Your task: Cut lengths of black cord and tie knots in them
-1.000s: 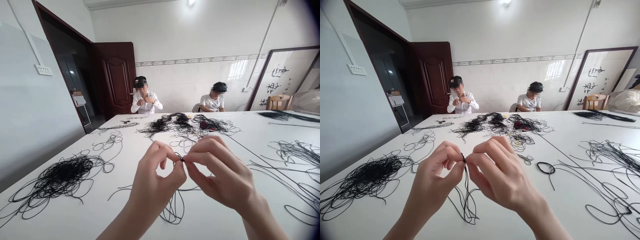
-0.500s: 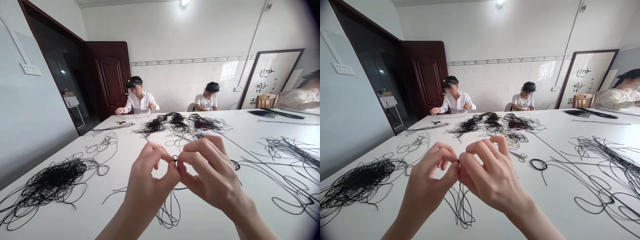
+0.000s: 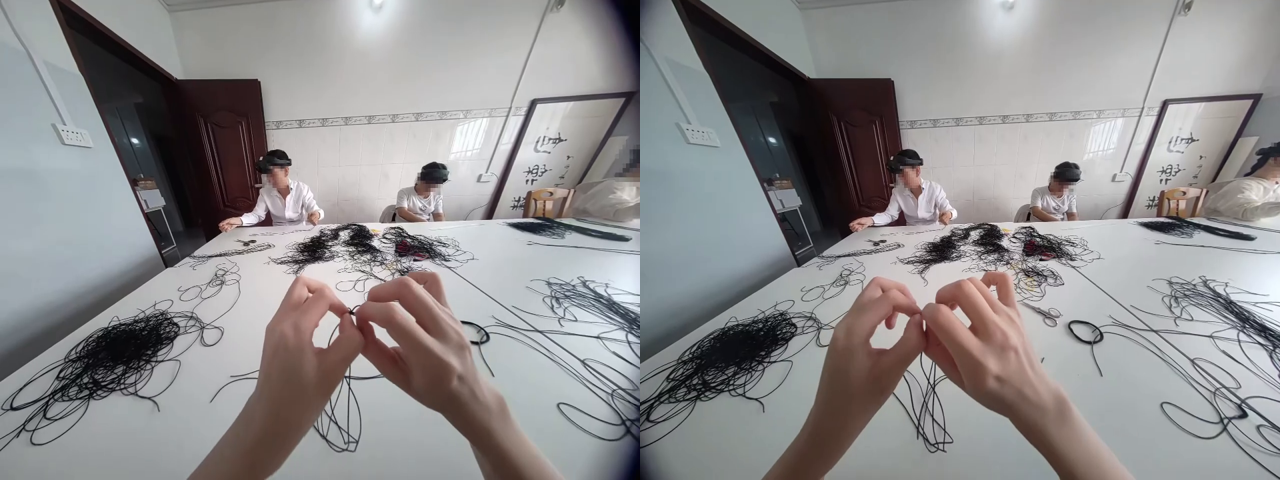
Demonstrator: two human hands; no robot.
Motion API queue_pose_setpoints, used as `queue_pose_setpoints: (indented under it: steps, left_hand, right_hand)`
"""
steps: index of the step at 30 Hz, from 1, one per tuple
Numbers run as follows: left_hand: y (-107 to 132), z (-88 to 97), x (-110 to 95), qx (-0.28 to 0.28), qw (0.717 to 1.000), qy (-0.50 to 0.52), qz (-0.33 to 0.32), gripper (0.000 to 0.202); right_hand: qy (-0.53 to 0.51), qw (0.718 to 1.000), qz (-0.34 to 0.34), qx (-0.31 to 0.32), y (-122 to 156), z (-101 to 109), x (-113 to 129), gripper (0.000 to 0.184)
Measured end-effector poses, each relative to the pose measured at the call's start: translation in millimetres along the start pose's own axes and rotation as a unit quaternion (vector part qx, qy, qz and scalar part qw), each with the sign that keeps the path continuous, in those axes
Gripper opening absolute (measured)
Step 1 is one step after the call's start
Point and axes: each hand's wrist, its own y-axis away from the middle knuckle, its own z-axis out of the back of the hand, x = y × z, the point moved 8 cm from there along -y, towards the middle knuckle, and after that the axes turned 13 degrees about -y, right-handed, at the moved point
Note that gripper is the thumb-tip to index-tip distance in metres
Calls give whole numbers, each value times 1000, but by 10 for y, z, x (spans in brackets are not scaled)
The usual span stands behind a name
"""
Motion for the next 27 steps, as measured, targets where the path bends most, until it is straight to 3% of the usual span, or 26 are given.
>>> queue_pose_setpoints:
  steps: [4,7,12,14,17,19,24,27]
  left_hand:
    - [-16,-48,105,15,998,-48,30,16]
    - [-2,-29,86,16,998,-54,16,13]
    - [28,-30,50,16,999,-50,-13,12]
    - [51,4,-34,-23,994,-81,-69,13]
    - [144,105,-238,-126,961,-163,-182,15]
    - [190,146,-312,-164,944,-195,-211,15]
    - [209,173,-365,-175,934,-222,-219,15]
    - [216,162,-379,-175,931,-221,-231,14]
  right_hand:
    - [40,998,-9,41,2,-90,-35,12]
    - [34,996,-38,71,6,-83,-49,10]
    - [0,998,-21,66,20,-26,5,17]
    - [-13,998,-23,58,25,-29,-10,15]
    - [-37,997,-56,43,25,-13,-68,10]
    - [-53,996,-58,42,18,7,-62,11]
    - [-60,997,-28,45,11,51,-2,16]
    - [-103,988,-89,74,60,4,-145,15]
